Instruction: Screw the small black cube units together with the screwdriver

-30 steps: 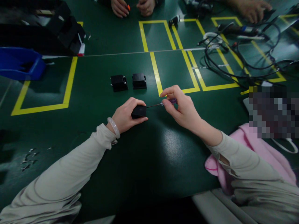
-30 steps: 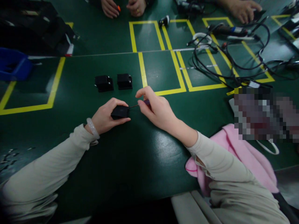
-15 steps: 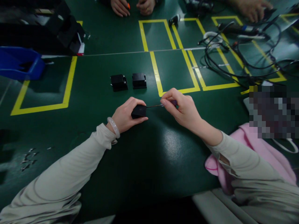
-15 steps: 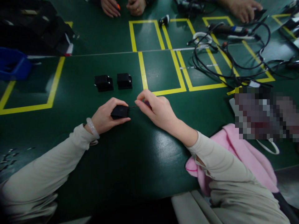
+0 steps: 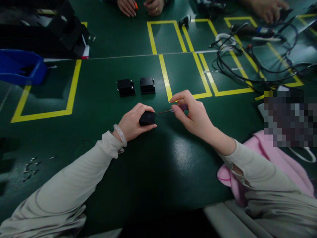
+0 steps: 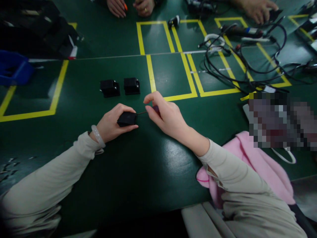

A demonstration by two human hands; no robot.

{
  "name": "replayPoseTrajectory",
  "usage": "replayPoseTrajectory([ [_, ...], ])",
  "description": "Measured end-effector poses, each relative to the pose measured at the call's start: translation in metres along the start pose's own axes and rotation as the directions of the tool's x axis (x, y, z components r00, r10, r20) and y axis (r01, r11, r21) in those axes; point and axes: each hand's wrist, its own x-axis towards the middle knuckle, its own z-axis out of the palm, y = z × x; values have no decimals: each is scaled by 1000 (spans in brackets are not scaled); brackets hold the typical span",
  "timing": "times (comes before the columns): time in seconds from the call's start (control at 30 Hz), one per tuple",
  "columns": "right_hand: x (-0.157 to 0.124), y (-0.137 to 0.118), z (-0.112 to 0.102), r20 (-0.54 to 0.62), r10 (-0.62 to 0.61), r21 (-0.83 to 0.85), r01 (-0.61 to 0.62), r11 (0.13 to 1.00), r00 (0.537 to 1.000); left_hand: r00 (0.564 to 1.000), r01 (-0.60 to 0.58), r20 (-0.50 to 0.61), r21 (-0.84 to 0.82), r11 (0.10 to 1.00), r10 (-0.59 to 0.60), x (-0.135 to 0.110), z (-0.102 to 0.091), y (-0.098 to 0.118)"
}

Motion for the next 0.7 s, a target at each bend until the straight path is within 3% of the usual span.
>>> replayPoseTrajectory([
  [0.47,0,-1,1,-29,9,25,-8,1000,1000,1000,24,18,1,1000,-24,0,-1,0],
  [0.7,0,1,1,13,51,49,-51,997,999,999,44,28,-6,999,-44,1,-2,1],
])
